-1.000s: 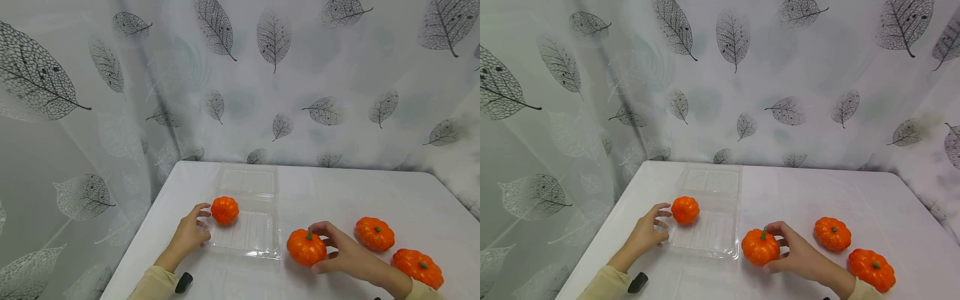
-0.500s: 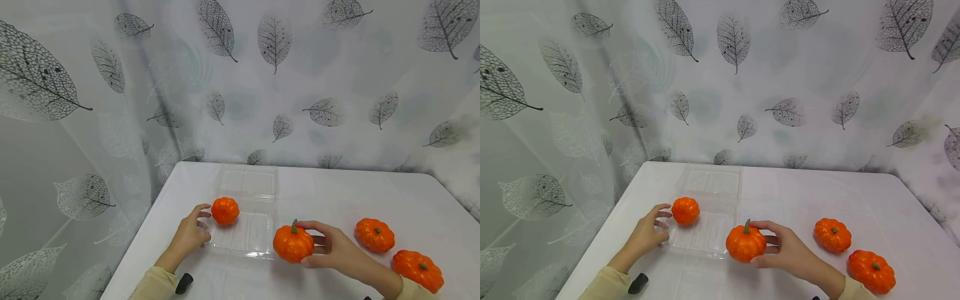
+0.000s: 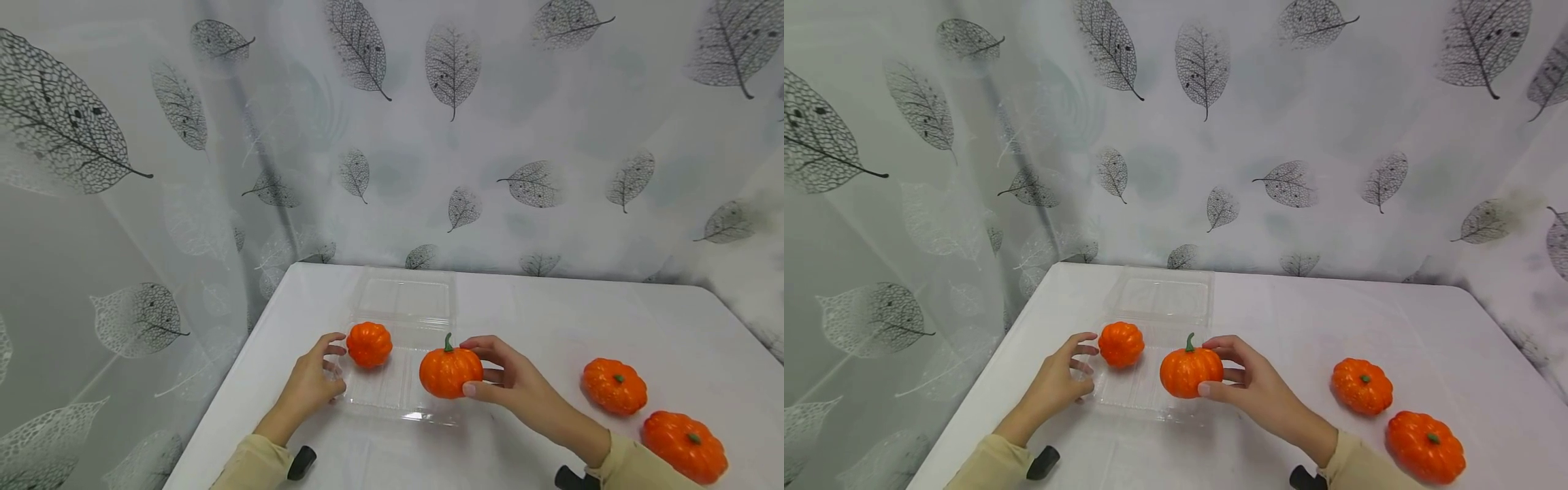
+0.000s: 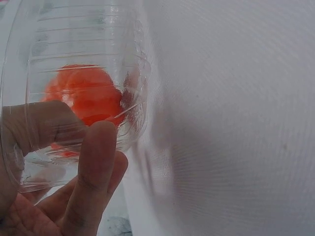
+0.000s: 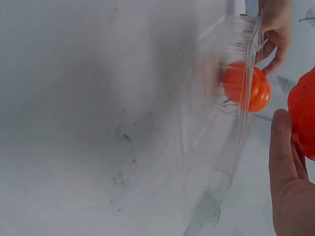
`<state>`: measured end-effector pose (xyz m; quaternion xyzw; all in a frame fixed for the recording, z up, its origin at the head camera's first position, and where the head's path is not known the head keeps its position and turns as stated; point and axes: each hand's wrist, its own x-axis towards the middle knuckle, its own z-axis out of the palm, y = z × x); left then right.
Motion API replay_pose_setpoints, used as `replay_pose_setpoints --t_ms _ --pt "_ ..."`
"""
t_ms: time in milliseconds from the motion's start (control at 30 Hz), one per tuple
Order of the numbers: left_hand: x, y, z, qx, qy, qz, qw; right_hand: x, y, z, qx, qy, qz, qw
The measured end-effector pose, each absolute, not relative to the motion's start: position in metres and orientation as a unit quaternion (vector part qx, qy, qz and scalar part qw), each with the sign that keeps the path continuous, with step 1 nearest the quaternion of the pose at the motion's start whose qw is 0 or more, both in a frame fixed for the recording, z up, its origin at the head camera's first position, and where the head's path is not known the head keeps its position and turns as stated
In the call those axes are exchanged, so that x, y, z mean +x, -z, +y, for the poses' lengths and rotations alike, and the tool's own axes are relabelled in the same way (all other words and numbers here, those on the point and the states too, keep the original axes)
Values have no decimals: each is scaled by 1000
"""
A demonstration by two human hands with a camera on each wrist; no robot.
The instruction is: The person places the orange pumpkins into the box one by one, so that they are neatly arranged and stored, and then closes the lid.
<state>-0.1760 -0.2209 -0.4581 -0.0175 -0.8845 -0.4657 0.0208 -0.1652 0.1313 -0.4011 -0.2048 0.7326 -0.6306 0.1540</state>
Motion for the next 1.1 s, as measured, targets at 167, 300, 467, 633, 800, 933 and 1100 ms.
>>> replay_pose_setpoints --t_ms 167,300,467,633,800,933,1100 --pt "-176 458 -221 -18 469 -883 18 -172 402 120 -207 641 728 130" --pt "-176 458 -221 -18 469 -883 20 -178 403 112 -209 650 723 107" --pt "-175 458 -222 -22 471 -881 25 -188 408 104 -226 641 729 83" --pt "-174 458 -223 -22 467 -884 24 -196 414 95 -228 609 758 55" --pt "-174 459 -223 -21 461 -887 23 -199 419 85 -221 543 810 23" --pt "-174 459 -223 -23 462 -886 24 -202 423 79 -216 501 838 14" --pt "-174 458 -223 -24 462 -886 23 -206 429 76 -224 419 880 -23"
